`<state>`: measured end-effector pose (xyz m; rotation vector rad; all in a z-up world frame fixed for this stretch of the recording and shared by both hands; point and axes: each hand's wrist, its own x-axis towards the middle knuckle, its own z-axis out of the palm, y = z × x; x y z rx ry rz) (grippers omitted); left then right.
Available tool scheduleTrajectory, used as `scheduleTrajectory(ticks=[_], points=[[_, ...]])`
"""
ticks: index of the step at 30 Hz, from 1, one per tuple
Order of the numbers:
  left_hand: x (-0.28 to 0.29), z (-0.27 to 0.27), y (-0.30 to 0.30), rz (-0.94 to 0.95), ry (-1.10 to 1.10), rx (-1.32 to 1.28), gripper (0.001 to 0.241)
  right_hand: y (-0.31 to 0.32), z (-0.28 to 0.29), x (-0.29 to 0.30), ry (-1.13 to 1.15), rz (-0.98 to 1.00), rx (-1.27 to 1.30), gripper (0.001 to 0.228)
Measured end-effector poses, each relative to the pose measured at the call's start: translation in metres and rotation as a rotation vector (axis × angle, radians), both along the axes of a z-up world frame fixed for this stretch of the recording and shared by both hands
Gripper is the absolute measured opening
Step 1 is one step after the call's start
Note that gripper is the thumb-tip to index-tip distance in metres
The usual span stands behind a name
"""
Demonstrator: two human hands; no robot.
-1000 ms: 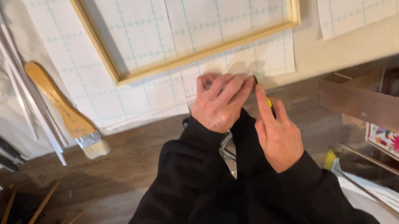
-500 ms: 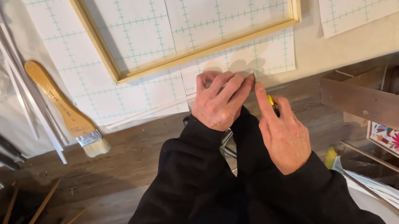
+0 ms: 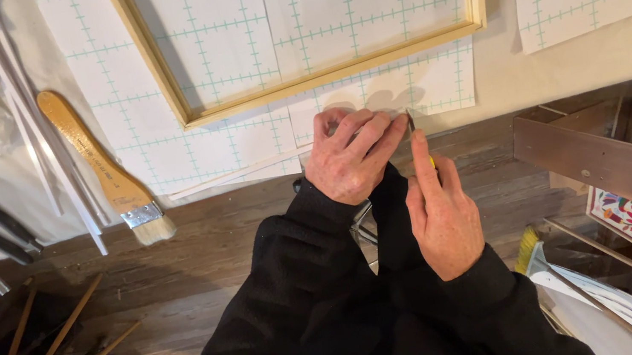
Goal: The person cuts thin white strips to length with a utility knife, holding each strip against the edge of a wooden picture frame on the work table to match its size, then trims the ends and sets cut pieces beside the frame.
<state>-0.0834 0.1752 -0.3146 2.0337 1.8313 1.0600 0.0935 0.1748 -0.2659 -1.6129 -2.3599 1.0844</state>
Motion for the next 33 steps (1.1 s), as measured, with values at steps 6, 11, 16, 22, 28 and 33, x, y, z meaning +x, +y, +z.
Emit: scheduleTrajectory(ticks=[6, 11, 16, 22, 28, 33], points=[[0.000, 0.002, 0.001, 0.010, -0.004, -0.001, 0.042, 0.001, -0.005, 0.003, -0.026, 0.016, 0.029, 0.067], [0.000, 0.004, 0.002, -0.008, -0.013, 0.014, 0.042, 0.003, -0.004, 0.008, -0.007, 0.012, 0.005, 0.066], [0.001, 0.007, -0.001, 0.015, 0.008, -0.001, 0.040, 0.014, 0.003, 0.012, 0.000, 0.052, 0.018, 0.066], [0.001, 0.003, 0.002, 0.018, 0.028, 0.018, 0.037, 0.021, 0.002, 0.016, -0.047, 0.133, 0.076, 0.067], [0.000, 0.006, 0.003, 0.002, 0.024, -0.006, 0.039, 0.014, 0.001, 0.012, -0.031, 0.049, -0.021, 0.068], [0.000, 0.008, 0.003, 0.004, 0.016, -0.003, 0.039, 0.020, 0.003, 0.014, 0.088, 0.035, -0.045, 0.066]])
